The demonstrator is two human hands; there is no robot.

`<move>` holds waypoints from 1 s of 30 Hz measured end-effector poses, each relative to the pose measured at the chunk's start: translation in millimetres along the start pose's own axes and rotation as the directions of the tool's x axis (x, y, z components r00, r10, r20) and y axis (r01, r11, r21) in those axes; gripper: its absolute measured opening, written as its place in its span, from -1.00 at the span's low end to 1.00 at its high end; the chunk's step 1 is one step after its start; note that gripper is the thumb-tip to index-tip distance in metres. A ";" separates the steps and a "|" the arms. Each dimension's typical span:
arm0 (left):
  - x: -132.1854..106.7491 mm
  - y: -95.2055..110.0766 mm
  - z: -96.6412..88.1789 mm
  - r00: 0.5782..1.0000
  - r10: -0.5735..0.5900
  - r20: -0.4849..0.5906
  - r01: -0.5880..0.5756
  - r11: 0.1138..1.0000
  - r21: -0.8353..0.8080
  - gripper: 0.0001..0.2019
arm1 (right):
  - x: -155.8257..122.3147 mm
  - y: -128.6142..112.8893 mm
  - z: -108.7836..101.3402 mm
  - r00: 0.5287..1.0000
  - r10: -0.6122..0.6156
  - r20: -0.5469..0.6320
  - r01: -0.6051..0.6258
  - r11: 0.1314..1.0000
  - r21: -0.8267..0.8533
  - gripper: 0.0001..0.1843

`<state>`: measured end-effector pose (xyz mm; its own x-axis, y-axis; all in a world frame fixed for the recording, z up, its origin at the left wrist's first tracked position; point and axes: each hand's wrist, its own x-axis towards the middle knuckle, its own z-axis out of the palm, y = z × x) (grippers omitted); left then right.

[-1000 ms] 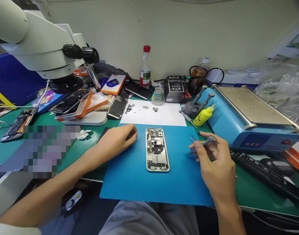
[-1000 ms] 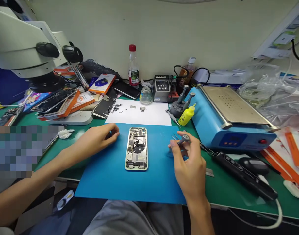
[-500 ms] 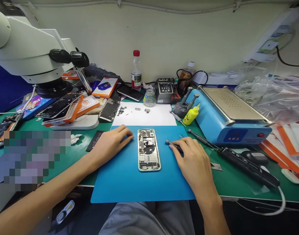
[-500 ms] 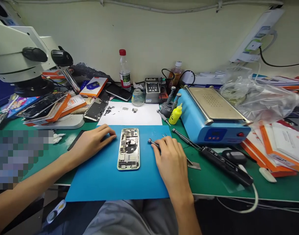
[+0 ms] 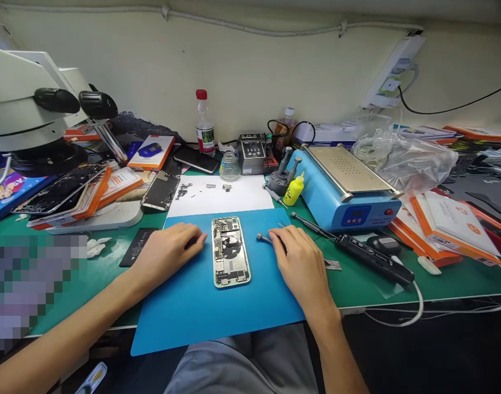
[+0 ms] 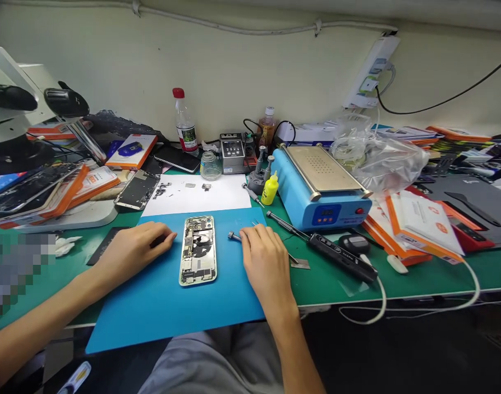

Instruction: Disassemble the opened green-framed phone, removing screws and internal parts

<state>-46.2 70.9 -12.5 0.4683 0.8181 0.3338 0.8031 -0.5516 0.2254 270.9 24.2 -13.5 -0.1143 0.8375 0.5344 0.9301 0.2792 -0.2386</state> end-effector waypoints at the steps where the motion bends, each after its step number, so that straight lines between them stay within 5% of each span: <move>1: 0.2 0.1 0.3 1.000 0.002 0.004 -0.002 1.000 0.004 -0.63 | 0.1 -0.3 1.0 1.000 0.005 -0.003 -0.005 1.000 0.004 -0.64; 5: 1.4 1.2 1.5 1.000 0.012 0.027 -0.013 1.000 0.020 -0.67 | 0.5 6.8 -2.6 0.995 0.072 -0.074 -0.072 0.997 -0.004 -0.61; 10: 3.7 4.8 1.0 0.999 0.009 0.049 -0.010 0.999 0.030 -0.72 | 7.4 38.6 -32.4 0.942 0.229 -0.246 -0.265 0.956 -0.128 -0.55; 13: 5.6 6.7 -0.4 0.998 -0.002 0.067 0.001 1.000 0.018 -0.78 | 19.2 54.3 -43.1 0.978 0.171 -0.120 -0.194 0.956 -0.219 -0.61; 18: 6.3 6.4 -2.0 0.995 -0.020 0.093 0.025 0.999 -0.043 -0.84 | 37.6 60.3 -31.6 0.994 0.067 0.084 -0.039 0.953 -0.300 -0.64; 24: 6.1 7.5 -3.1 0.995 -0.052 0.089 0.068 0.980 -0.188 -0.88 | 46.1 60.9 -21.2 0.990 0.098 0.105 -0.067 0.962 -0.266 -0.65; 30: 4.6 10.9 -16.7 0.985 -0.165 0.054 0.170 0.854 -0.491 -0.89 | 56.4 47.3 -36.9 0.979 0.205 -0.002 -0.204 0.978 0.033 -0.62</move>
<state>-41.4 65.9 6.7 0.3488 0.9053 0.2425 0.5846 -0.4124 0.6987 321.4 67.3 35.2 0.0791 0.8758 0.4762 0.9216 0.1178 -0.3698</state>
